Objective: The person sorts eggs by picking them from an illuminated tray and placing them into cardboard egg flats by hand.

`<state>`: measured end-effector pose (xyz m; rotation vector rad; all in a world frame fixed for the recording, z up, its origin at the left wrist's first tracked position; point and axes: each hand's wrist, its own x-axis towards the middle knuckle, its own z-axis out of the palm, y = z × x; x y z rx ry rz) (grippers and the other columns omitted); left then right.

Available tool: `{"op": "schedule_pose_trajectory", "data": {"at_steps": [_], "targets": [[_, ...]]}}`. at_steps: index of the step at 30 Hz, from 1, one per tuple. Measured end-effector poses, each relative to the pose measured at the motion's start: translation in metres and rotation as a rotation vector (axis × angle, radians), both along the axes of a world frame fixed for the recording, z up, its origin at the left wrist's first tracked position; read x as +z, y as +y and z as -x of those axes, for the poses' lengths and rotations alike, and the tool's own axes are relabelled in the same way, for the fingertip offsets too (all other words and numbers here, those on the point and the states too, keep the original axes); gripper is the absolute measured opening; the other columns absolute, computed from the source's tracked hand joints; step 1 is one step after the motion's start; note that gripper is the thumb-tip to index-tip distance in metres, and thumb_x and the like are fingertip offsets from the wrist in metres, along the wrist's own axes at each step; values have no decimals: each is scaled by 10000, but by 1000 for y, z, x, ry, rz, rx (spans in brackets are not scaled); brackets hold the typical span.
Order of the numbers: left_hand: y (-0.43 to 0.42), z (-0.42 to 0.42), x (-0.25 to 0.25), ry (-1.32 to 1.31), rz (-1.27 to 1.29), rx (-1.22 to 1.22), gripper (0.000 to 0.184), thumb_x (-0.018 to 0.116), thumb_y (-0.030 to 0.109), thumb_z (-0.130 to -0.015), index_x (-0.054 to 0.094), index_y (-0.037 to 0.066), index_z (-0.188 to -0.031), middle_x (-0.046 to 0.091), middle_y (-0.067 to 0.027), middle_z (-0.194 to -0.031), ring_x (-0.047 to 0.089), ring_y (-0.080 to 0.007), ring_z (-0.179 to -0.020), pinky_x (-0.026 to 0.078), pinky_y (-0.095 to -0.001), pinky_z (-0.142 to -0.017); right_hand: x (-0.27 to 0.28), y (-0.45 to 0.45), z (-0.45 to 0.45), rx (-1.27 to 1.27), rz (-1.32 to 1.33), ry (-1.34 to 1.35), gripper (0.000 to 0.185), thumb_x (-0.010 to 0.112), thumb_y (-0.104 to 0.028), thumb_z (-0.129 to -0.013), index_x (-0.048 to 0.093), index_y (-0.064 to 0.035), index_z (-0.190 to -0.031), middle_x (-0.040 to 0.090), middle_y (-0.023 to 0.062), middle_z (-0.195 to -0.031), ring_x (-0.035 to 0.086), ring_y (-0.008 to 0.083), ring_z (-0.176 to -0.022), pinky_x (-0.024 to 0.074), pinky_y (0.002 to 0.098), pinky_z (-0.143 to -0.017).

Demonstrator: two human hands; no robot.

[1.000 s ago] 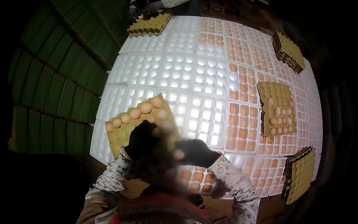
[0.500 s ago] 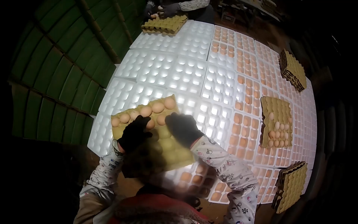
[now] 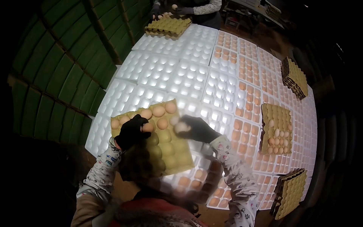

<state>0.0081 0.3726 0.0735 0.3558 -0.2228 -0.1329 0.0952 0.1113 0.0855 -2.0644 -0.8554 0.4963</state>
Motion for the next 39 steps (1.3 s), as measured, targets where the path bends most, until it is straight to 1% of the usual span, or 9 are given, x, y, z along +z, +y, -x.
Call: {"op": "schedule_pose_trajectory", "data": {"at_steps": [4, 10, 16, 20, 24, 30, 32, 34, 39], "targets": [[28, 3, 15, 57, -1277, 104, 347, 477, 191, -872, 519, -16, -1148, 593, -101, -1028, 566, -230, -903, 458, -276, -735, -1, -25, -5, -410, -568, 701, 457, 572, -52, -758, 428, -121, -1187, 542, 50, -938, 571, 158, -759, 490, 293, -568], [32, -29, 21, 345, -673, 263, 284, 521, 158, -810, 530, 87, -1085, 538, -84, -1069, 552, -181, -825, 470, -286, -640, 22, 43, -4, -129, 420, -393, 184, 550, -172, -771, 592, -111, -939, 512, 134, -954, 605, 283, -757, 495, 383, -643], [10, -52, 33, -370, -2659, 237, 413, 757, 267, -608, 579, 89, -935, 476, -126, -1057, 527, -301, -798, 473, -381, -635, 13, 61, -25, -39, 500, -462, 189, 528, -163, -742, 611, -44, -863, 531, 159, -998, 626, 276, -783, 505, 388, -609], [12, -55, 35, -482, -2564, 263, 379, 756, 256, -591, 586, 112, -898, 489, -92, -1060, 518, -303, -815, 460, -402, -616, -17, 25, -35, -104, -12, -34, 366, 593, -274, -750, 605, -37, -1028, 593, 136, -968, 613, 217, -801, 497, 336, -644], [22, -55, 34, -470, -1981, 419, 248, 704, 174, -709, 601, 57, -902, 505, -48, -850, 537, -196, -759, 439, -309, -648, -21, -33, 11, -477, -818, 1191, 311, 618, -165, -792, 564, -28, -1065, 584, 38, -864, 546, 119, -752, 448, 250, -650], [-88, -86, 66, 5, -1549, -463, 182, 623, 94, -794, 558, 38, -955, 527, -5, -761, 519, -114, -818, 422, -254, -660, -24, -83, 59, -616, -503, 206, 181, 515, -169, -856, 493, -56, -996, 542, 21, -883, 545, 104, -777, 478, 236, -557], [-138, -101, 21, -447, -1232, -437, 160, 645, 143, -766, 559, 67, -876, 528, 3, -744, 512, -140, -820, 424, -258, -634, -58, -116, 60, -718, -736, 639, 260, 509, -174, -839, 487, -38, -1060, 548, 26, -854, 547, 104, -725, 466, 228, -562], [-176, -113, -3, -990, -1578, -351, 178, 660, 209, -707, 566, 95, -807, 533, -32, -831, 503, -204, -818, 451, -309, -634, -89, -149, 67, -668, -1136, 1148, 302, 514, -183, -829, 483, -32, -1089, 549, 26, -838, 547, 106, -698, 459, 221, -567], [-221, -97, -102, -1158, -2025, -182, 335, 662, 88, -649, 553, 108, -965, 436, -90, -1128, 536, -301, -838, 489, -377, -663, -113, -170, 59, -589, 87, -276, 354, 642, -170, -713, 568, -108, -1054, 471, 133, -1154, 563, 239, -882, 500, 338, -659]]}}
